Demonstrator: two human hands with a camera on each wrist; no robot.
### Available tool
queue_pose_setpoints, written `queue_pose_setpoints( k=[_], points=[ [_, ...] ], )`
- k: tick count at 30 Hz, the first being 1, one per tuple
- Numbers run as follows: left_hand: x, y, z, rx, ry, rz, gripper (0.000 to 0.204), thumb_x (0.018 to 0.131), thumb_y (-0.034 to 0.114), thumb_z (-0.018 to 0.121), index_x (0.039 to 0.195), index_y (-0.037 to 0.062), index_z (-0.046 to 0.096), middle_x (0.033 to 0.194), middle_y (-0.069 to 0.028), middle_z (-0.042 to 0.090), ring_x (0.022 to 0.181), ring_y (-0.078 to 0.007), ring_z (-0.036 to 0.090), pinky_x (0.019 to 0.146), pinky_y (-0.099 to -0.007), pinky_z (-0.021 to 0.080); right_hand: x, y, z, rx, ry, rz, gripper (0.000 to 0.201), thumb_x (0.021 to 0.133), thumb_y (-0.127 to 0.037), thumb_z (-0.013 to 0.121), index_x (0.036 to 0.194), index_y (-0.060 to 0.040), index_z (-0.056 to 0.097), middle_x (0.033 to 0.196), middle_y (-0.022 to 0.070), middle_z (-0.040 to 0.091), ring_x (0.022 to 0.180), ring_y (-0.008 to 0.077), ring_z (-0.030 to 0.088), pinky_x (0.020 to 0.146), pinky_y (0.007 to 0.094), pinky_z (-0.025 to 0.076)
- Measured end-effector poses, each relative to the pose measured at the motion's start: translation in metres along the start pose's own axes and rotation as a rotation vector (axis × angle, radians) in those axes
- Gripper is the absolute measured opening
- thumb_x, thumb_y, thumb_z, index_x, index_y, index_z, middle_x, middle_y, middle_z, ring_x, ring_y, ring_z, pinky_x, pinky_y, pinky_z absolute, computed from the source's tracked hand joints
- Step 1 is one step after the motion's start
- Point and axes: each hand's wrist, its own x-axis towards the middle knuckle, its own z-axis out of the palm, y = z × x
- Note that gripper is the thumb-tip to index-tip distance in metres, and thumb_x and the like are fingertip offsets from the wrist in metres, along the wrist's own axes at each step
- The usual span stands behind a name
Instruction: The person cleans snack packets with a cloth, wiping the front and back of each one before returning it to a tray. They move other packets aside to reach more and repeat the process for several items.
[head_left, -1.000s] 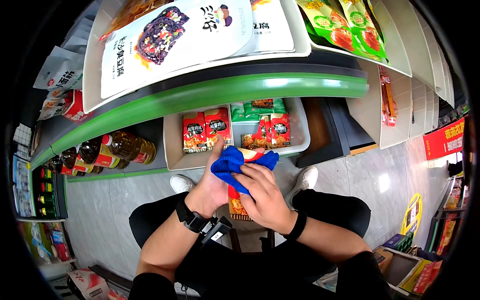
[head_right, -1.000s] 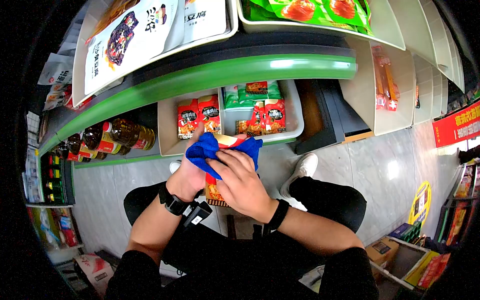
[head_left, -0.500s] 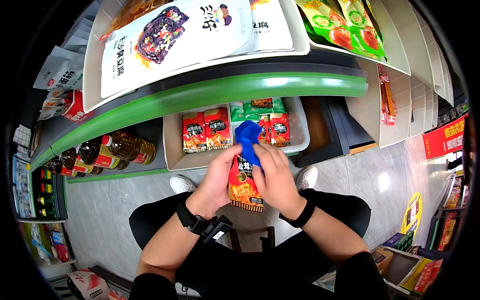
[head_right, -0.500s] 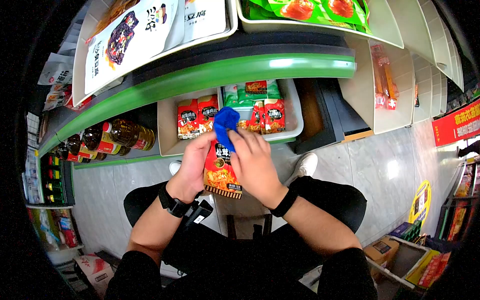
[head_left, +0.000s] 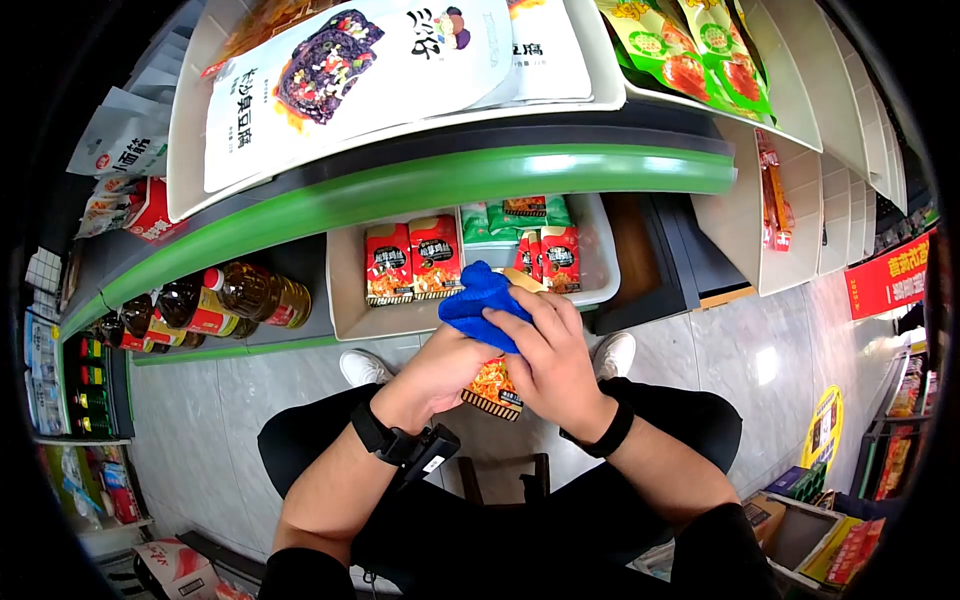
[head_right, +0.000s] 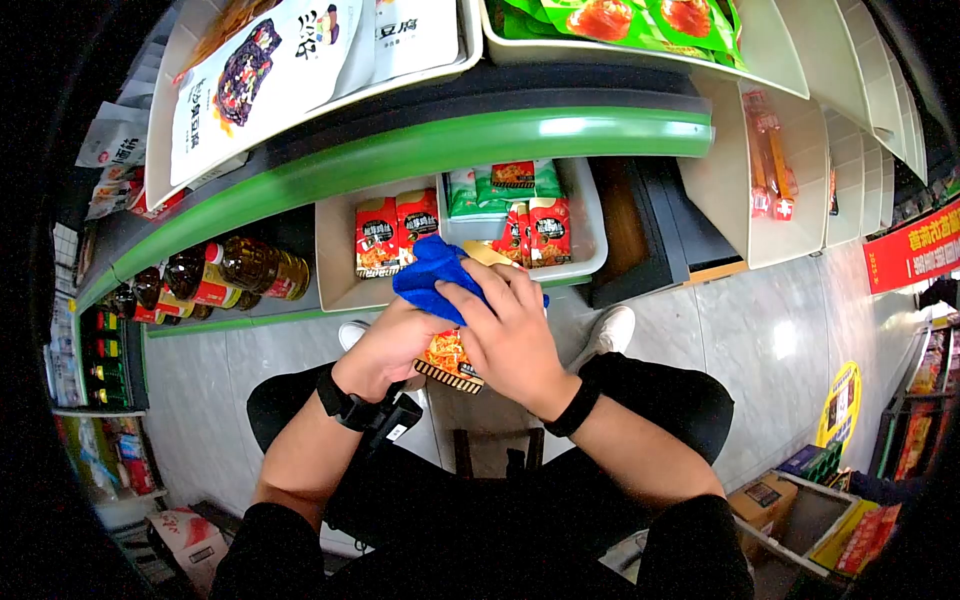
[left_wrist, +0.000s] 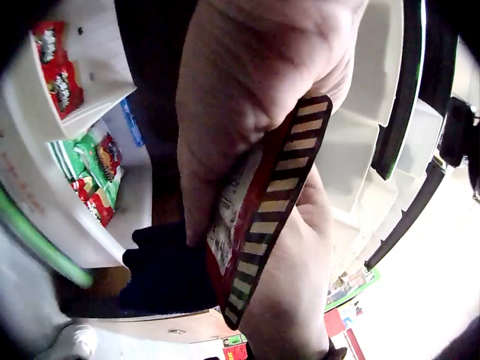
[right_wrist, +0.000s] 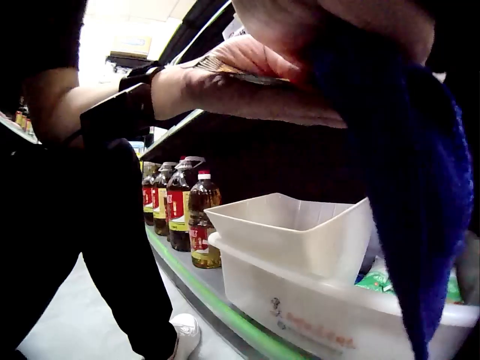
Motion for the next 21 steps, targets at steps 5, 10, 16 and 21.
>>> queue_pose_setpoints(
  k=[5, 10, 16, 21],
  points=[
    [-0.001, 0.014, -0.003, 0.045, -0.082, 0.012, 0.038, 0.094, -0.006, 0.056, 0.132, 0.0003, 0.055, 0.118, -0.0062, 0.066, 0.107, -0.0127, 0.063, 0.091, -0.0298, 0.052, 0.009, 0.022, -0.004, -0.008, 0.088, 0.113, 0.053, 0.077, -0.003, 0.065, 0.129, -0.0096, 0.063, 0.130, 0.0178, 0.058, 0.112, 0.0379, 0.055, 0.101, 0.0462, 0.044],
    [-0.005, 0.037, -0.008, -0.103, -0.132, 0.142, 0.041, 0.094, -0.008, 0.054, 0.134, -0.0002, 0.052, 0.121, -0.0095, 0.067, 0.103, -0.0157, 0.069, 0.088, -0.0323, 0.058, -0.001, 0.042, 0.006, 0.134, 0.190, 0.331, 0.042, 0.081, -0.001, 0.062, 0.123, 0.0011, 0.063, 0.116, 0.0232, 0.063, 0.111, 0.0416, 0.058, 0.099, 0.0466, 0.046],
    [-0.001, 0.035, -0.015, -0.090, -0.023, 0.119, 0.043, 0.092, -0.005, 0.054, 0.135, 0.0010, 0.052, 0.117, -0.0119, 0.070, 0.097, -0.0197, 0.072, 0.084, -0.0362, 0.060, 0.005, 0.035, 0.007, 0.461, 0.372, 0.476, 0.042, 0.084, 0.001, 0.061, 0.126, 0.0034, 0.057, 0.118, 0.0226, 0.062, 0.110, 0.0401, 0.060, 0.097, 0.0445, 0.048],
    [-0.002, 0.002, 0.007, -0.089, 0.082, 0.084, 0.046, 0.092, -0.005, 0.058, 0.137, 0.0047, 0.054, 0.120, -0.0084, 0.068, 0.105, -0.0180, 0.069, 0.092, -0.0347, 0.057, 0.011, 0.007, -0.002, 0.020, 0.042, 0.033, 0.057, 0.078, -0.005, 0.063, 0.134, -0.0061, 0.057, 0.125, 0.0217, 0.058, 0.118, 0.0397, 0.054, 0.105, 0.0487, 0.039]
  ],
)
